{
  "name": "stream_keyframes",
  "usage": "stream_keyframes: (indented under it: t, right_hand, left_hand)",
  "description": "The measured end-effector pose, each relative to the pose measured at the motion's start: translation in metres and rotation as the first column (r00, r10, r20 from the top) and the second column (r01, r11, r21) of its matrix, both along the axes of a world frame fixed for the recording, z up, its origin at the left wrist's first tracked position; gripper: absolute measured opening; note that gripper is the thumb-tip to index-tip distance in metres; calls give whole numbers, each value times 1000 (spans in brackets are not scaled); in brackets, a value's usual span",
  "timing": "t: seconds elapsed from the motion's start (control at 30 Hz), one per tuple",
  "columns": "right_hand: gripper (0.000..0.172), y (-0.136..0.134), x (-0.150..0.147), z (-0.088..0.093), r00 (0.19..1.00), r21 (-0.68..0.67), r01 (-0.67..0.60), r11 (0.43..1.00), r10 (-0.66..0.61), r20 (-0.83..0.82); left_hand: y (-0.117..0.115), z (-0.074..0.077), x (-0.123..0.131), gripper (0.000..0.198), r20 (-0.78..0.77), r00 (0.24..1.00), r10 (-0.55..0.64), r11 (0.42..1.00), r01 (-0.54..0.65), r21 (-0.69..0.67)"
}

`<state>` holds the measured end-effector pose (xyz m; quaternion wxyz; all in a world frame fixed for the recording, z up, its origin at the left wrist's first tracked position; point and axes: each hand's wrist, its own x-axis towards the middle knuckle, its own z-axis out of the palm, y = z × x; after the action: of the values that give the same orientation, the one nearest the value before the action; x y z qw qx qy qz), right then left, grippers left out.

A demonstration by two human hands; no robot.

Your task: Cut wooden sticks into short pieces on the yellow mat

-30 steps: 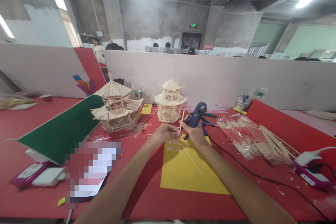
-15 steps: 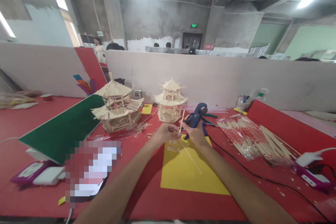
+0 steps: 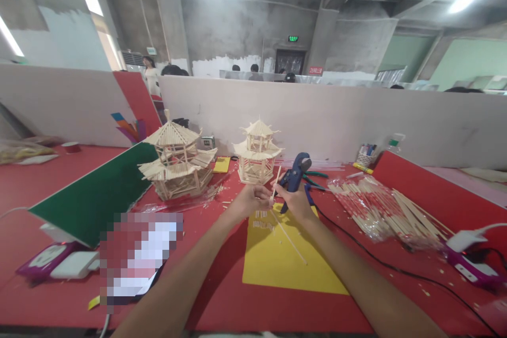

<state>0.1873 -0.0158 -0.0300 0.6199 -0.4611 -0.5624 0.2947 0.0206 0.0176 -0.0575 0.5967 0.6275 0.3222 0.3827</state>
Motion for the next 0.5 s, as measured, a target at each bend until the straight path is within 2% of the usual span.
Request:
stream_keyframes:
  t: [0.1,0.27,0.37,0.43,0.5]
  right_hand:
    - [33,1,4,2,998,0,-50,999,50,42]
    - [49,1,24,15,972,-46,-229,972,231,45]
    - [56,-2,42,30,909,-150,-282,948,314,273]
    - [56,-6,52,39,808,-204,-228,952,302,506]
    - [56,-9,59,44,683,-289,-163,943,319,657]
  left_hand:
    - [-4,8,-1,45,-2,1000,22,1000,-22,-7]
    - [-6,28,-10,43,19,990,142,990,-142,-3]
    - [-5,38,-20,42,24,978,206,978,-207,36]
    - [-4,42,-27,40,15,974,227,971,-227,71]
    - [-4,45,-31,40,-1,971,238,966,-237,100]
